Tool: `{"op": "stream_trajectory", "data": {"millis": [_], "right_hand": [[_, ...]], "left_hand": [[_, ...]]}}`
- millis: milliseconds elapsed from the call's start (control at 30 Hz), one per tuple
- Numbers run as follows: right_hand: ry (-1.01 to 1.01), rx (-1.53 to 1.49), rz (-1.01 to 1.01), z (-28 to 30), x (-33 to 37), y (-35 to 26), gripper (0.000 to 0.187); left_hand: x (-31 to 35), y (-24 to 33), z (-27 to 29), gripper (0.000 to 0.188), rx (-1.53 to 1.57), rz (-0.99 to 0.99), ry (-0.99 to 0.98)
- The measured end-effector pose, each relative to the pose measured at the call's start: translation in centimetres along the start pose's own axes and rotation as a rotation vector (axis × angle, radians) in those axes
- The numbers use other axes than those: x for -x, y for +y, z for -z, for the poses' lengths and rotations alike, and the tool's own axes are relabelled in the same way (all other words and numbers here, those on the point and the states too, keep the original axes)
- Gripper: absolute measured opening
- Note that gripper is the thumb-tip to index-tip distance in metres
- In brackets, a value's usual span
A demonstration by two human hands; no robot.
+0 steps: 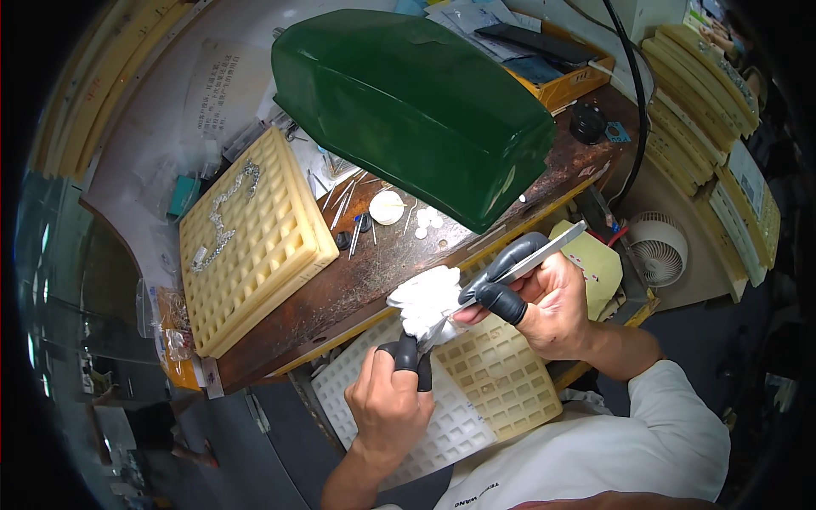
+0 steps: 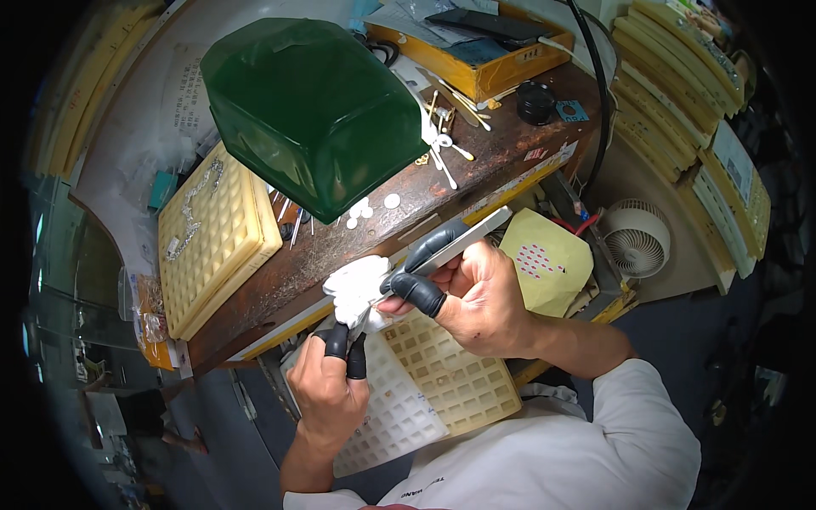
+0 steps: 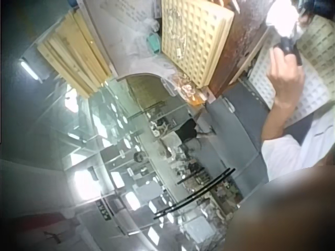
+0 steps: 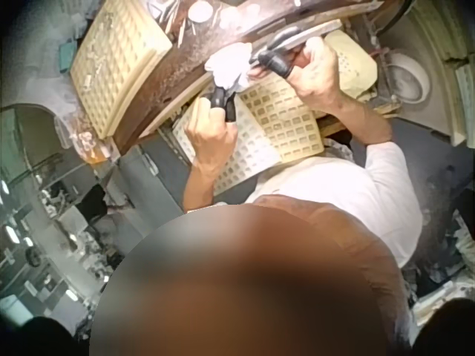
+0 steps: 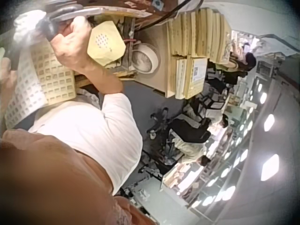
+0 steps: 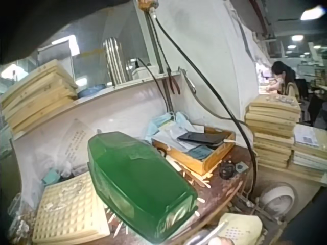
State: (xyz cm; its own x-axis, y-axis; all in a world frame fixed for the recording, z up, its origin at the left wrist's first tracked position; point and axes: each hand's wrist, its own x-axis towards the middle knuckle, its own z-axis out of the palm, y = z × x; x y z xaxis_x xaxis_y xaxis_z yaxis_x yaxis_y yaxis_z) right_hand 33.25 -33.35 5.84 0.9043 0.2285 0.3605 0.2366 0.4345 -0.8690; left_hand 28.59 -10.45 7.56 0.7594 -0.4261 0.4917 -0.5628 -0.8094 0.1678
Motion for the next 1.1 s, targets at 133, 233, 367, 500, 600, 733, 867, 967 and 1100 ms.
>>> {"op": "stream_trajectory", "data": {"millis": [133, 233, 367, 500, 600, 733, 867, 967, 1100], "right_hand": [[0.02, -0.005, 0.007, 0.0, 0.1, -0.2, 0.023], [-0.01, 0.027, -0.018, 0.0, -0.1, -0.7, 0.021], [0.044, 0.008, -0.021, -0.5, 0.0, -0.4, 0.02], [0.177, 0.335, 0.119, -1.4, 1.1, -0.7, 0.014], [0.189, 0.695, 0.549, -1.3, 1.7, 0.7, 0.037], [0.116, 0.775, 0.541, -1.5, 1.8, 0.6, 0.039], [0.117, 0.753, 0.58, -1.8, 1.7, 1.4, 0.034], [0.135, 0.752, 0.6, -1.8, 1.6, 1.2, 0.03], [0.132, 0.733, 0.633, -1.8, 1.4, 1.2, 0.03]], "left_hand": [[0.0, 0.0, 0.0, 0.026, -0.009, -0.011, -0.018], [0.2, 0.0, 0.0, 0.027, -0.017, -0.016, -0.017], [0.1, 0.5, 0.2, 0.017, -0.015, 0.005, -0.012], [0.1, 1.5, -0.1, 0.02, -0.073, 0.018, -0.012], [0.0, 2.3, -0.6, 0.025, -0.209, 0.023, 0.004], [0.0, 2.6, -1.3, 0.027, -0.231, -0.005, 0.061], [0.2, 3.2, -1.9, 0.028, -0.261, 0.057, 0.039], [0.3, 3.3, -1.9, 0.029, -0.272, 0.066, 0.043], [0.4, 3.4, -2.0, 0.03, -0.305, 0.066, 0.036]]}}
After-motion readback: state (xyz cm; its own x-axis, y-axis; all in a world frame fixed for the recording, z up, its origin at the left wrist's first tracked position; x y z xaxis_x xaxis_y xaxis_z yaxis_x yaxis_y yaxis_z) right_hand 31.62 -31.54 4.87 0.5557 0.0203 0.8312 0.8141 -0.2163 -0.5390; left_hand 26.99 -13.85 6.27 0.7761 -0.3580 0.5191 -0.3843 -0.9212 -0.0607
